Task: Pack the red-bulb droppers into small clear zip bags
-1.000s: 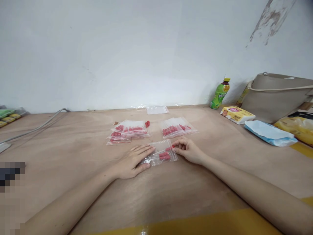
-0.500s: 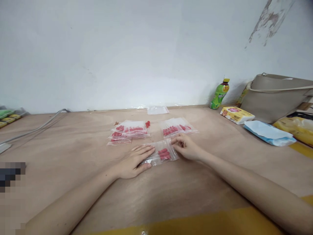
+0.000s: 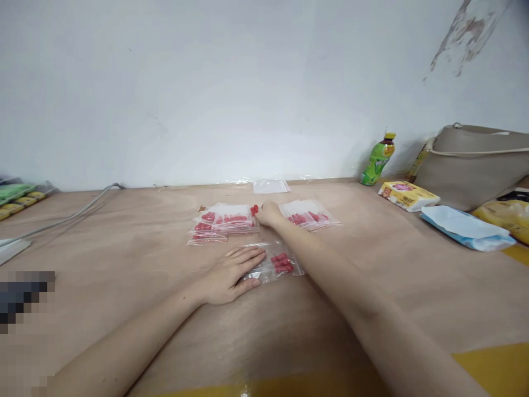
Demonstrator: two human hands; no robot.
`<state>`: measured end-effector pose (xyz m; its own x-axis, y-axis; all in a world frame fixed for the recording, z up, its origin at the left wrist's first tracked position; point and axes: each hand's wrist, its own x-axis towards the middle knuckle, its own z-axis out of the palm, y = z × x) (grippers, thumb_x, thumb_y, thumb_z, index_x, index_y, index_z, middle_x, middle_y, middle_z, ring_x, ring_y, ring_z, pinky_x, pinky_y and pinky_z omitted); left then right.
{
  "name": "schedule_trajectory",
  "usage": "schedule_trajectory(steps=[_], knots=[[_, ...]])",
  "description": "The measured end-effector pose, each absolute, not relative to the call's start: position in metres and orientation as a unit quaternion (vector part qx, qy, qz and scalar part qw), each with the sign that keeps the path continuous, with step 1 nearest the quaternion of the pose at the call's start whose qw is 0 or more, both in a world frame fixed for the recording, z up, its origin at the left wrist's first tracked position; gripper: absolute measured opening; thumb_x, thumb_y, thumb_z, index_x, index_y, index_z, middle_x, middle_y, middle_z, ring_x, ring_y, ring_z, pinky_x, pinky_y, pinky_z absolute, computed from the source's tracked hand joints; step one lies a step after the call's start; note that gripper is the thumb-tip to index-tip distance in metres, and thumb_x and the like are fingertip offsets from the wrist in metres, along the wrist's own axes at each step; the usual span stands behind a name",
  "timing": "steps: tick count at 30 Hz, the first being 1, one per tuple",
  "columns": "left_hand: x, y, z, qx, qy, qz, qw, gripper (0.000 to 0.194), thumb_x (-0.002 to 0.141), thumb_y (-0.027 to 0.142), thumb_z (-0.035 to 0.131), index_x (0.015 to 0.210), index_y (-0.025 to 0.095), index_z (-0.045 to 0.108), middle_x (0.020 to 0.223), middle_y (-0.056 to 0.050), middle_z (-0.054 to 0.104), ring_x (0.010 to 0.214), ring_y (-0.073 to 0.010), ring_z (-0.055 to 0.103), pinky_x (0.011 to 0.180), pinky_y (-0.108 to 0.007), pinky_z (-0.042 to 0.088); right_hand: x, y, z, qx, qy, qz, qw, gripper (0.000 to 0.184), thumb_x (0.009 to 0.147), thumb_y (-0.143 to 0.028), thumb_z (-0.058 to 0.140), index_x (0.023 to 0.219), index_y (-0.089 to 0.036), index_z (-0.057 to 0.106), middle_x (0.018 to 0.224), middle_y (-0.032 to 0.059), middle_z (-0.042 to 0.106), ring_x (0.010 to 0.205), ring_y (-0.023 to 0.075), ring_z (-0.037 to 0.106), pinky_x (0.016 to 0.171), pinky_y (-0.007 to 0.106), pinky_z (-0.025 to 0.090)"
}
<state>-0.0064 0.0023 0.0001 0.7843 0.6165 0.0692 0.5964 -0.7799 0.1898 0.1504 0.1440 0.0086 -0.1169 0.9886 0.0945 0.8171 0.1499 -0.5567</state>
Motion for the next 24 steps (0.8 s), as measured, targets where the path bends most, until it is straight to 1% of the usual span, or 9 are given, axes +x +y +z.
schedule_trajectory(steps=[2,6,9,10,12,14,17,20,24], knots=[[-0.006,0.003,0.0,0.942,0.322,0.062,0.077,0.053,0.092,0.045,0.034,0.139,0.022,0.026,0.143,-0.007,0.029,0.131,-0.024,0.025,0.106,-0.043,0.023,0.144,0.147,0.006,-0.626,-0.722,0.199,0.217,0.018,0.079,-0.019,0.056,0.087,-0.005,0.064,0.086,0.0164,0.065,0.083,0.024,0.061,0.07,0.032,0.047],[-0.007,0.002,0.0,0.941,0.326,0.057,0.075,0.052,0.093,0.045,0.033,0.139,0.022,0.026,0.143,-0.007,0.028,0.132,-0.0237,0.024,0.106,-0.043,0.022,0.148,0.138,0.015,-0.633,-0.711,0.228,0.203,0.032,0.084,-0.026,0.053,0.109,-0.007,0.052,0.103,0.0122,0.058,0.089,0.0199,0.057,0.075,0.037,0.048],[-0.007,0.002,0.001,0.941,0.326,0.056,0.076,0.052,0.093,0.045,0.033,0.139,0.023,0.025,0.144,-0.006,0.027,0.132,-0.0236,0.023,0.106,-0.043,0.022,0.169,0.125,0.029,-0.625,-0.708,0.24,0.225,0.05,0.078,-0.019,0.056,0.12,0.0,0.038,0.097,0.0175,0.059,0.085,0.0224,0.058,0.07,0.034,0.047],[-0.007,0.002,0.001,0.941,0.326,0.056,0.075,0.052,0.093,0.045,0.033,0.139,0.024,0.025,0.144,-0.005,0.027,0.132,-0.0236,0.024,0.106,-0.043,0.022,0.18,0.121,0.033,-0.616,-0.71,0.239,0.243,0.052,0.076,-0.016,0.055,0.122,0.0,0.035,0.095,0.0165,0.059,0.084,0.0218,0.058,0.069,0.032,0.046],[-0.007,0.002,0.001,0.941,0.325,0.057,0.074,0.052,0.093,0.045,0.033,0.139,0.024,0.024,0.143,-0.005,0.028,0.131,-0.0237,0.024,0.106,-0.043,0.023,0.206,0.11,0.036,-0.597,-0.711,0.241,0.282,0.055,0.076,-0.015,0.048,0.127,-0.008,0.028,0.085,0.0086,0.06,0.075,0.0176,0.058,0.064,0.028,0.046],[-0.007,0.003,0.001,0.942,0.322,0.059,0.073,0.051,0.093,0.045,0.033,0.139,0.025,0.025,0.143,-0.005,0.029,0.131,-0.0235,0.025,0.106,-0.043,0.023,0.233,0.096,0.032,-0.556,-0.684,0.291,0.372,0.062,0.072,-0.014,0.046,0.129,-0.013,0.021,0.067,-0.0013,0.055,0.058,0.014,0.055,0.054,0.025,0.044],[-0.006,0.004,0.002,0.944,0.315,0.065,0.074,0.051,0.093,0.044,0.034,0.139,0.025,0.025,0.143,-0.005,0.029,0.131,-0.0233,0.026,0.105,-0.043,0.024,0.262,0.07,0.015,-0.548,-0.622,0.365,0.423,0.064,0.071,-0.017,0.046,0.128,-0.017,0.017,0.051,-0.0097,0.045,0.041,0.011,0.047,0.042,0.021,0.038],[-0.006,0.004,0.002,0.943,0.318,0.065,0.079,0.051,0.092,0.044,0.035,0.139,0.026,0.025,0.143,-0.005,0.029,0.131,-0.0236,0.026,0.105,-0.043,0.024,0.272,0.051,-0.006,-0.54,-0.552,0.4,0.494,0.057,0.069,-0.02,0.049,0.119,-0.02,0.021,0.054,-0.0106,0.046,0.037,0.0097,0.046,0.037,0.019,0.035],[-0.007,0.005,0.001,0.943,0.316,0.064,0.077,0.051,0.093,0.044,0.035,0.139,0.026,0.025,0.143,-0.004,0.028,0.131,-0.023,0.025,0.106,-0.042,0.022,0.262,0.042,-0.024,-0.503,-0.492,0.403,0.585,0.053,0.065,-0.021,0.056,0.107,-0.025,0.022,0.064,-0.0095,0.051,0.045,0.01,0.054,0.044,0.022,0.045]])
